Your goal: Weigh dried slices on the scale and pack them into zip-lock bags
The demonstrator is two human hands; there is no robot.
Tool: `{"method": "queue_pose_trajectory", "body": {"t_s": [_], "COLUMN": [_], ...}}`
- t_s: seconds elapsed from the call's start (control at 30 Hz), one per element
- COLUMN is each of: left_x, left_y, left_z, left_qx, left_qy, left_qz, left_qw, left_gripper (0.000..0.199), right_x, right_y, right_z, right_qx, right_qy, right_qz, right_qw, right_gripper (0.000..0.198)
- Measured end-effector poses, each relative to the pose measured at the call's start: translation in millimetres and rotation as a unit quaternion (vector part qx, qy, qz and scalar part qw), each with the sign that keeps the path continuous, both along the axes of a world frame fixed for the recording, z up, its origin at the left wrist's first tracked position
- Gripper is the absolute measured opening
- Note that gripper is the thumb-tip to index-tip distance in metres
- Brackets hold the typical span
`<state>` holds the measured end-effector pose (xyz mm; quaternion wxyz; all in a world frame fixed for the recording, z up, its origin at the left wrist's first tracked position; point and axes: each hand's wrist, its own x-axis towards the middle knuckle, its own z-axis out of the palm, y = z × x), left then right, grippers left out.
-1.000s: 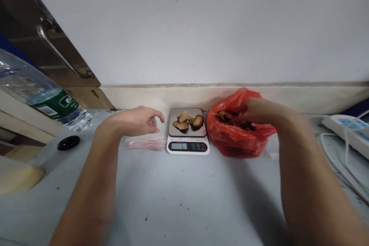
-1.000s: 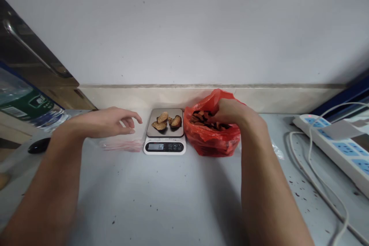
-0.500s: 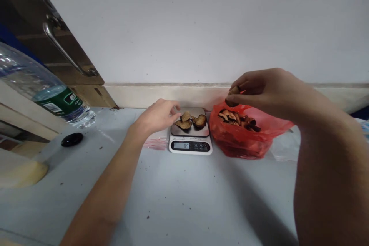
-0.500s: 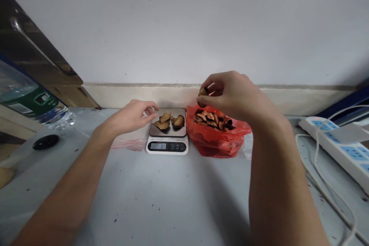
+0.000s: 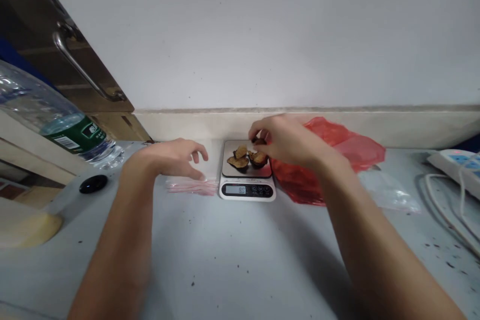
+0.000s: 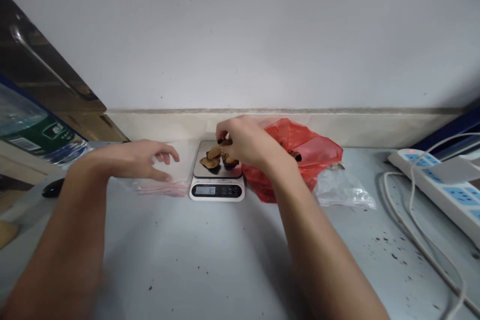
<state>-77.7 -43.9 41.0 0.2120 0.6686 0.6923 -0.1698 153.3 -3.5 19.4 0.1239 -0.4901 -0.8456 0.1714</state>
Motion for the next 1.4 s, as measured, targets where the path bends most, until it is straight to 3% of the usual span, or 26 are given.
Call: {"method": "queue_pose_trajectory", "body": {"t_s": [0.13, 0.23, 0.4, 0.47, 0.6, 0.67, 0.77, 0.8, 0.87, 0.93, 1.0, 1.07, 1.2, 1.4], "left_x": [-5, -7, -18, -18, -5, 3, 12, 13, 12, 8, 5, 4, 7, 3], "left_y": [-3, -3, -3, -5, -11, -15, -19, -20, -19, -16, -13, -9, -8, -9], "left_z": [0.4, -0.1, 7.1, 10.1, 11.5, 11.1, 10.9, 10.8, 9.6, 6.7, 2.7, -0.6, 0.3, 7.7], "left_qx": [-0.03, -0.025, 0.11, 0.202, 0.373, 0.423, 0.487, 0.489, 0.439, 0.349, 0.274, 0.235, 0.232, 0.184], "left_qy": [0.039, 0.025, -0.048, -0.095, -0.203, -0.226, -0.239, -0.248, -0.265, -0.26, -0.245, -0.243, -0.199, -0.126], "left_qz": [0.014, 0.034, 0.028, 0.028, 0.012, -0.008, -0.034, -0.051, -0.104, -0.159, -0.187, -0.184, -0.14, -0.091], "left_qw": [0.999, 0.999, 0.992, 0.974, 0.905, 0.877, 0.839, 0.835, 0.852, 0.886, 0.911, 0.923, 0.942, 0.971], "left_gripper": [0.039, 0.025, 0.023, 0.022, 0.017, 0.017, 0.011, 0.016, 0.047, 0.09, 0.116, 0.117, 0.098, 0.083], "right_x": [-7, 0, 1, -6, -26, -34, -40, -40, -39, -35, -30, -26, -21, -23], "right_y": [6, 10, 4, -2, -16, -18, -18, -17, -15, -15, -14, -14, -12, -14], "right_z": [-11, -11, -6, -4, -4, -6, -9, -10, -11, -10, -8, -5, -2, 1], "right_qx": [-0.019, -0.019, 0.045, 0.028, -0.037, -0.047, -0.009, 0.007, 0.015, -0.018, -0.053, -0.072, -0.069, 0.008], "right_qy": [-0.042, -0.002, 0.112, 0.15, 0.146, 0.122, 0.131, 0.156, 0.23, 0.293, 0.318, 0.317, 0.272, 0.198], "right_qz": [0.047, 0.041, 0.023, 0.07, 0.172, 0.15, 0.038, 0.004, -0.025, 0.006, 0.055, 0.081, 0.06, -0.019], "right_qw": [0.998, 0.999, 0.992, 0.986, 0.974, 0.98, 0.991, 0.988, 0.973, 0.956, 0.945, 0.942, 0.958, 0.98], "right_gripper": [0.036, 0.027, 0.026, 0.028, 0.032, 0.035, 0.033, 0.033, 0.031, 0.029, 0.03, 0.029, 0.017, 0.011]}}
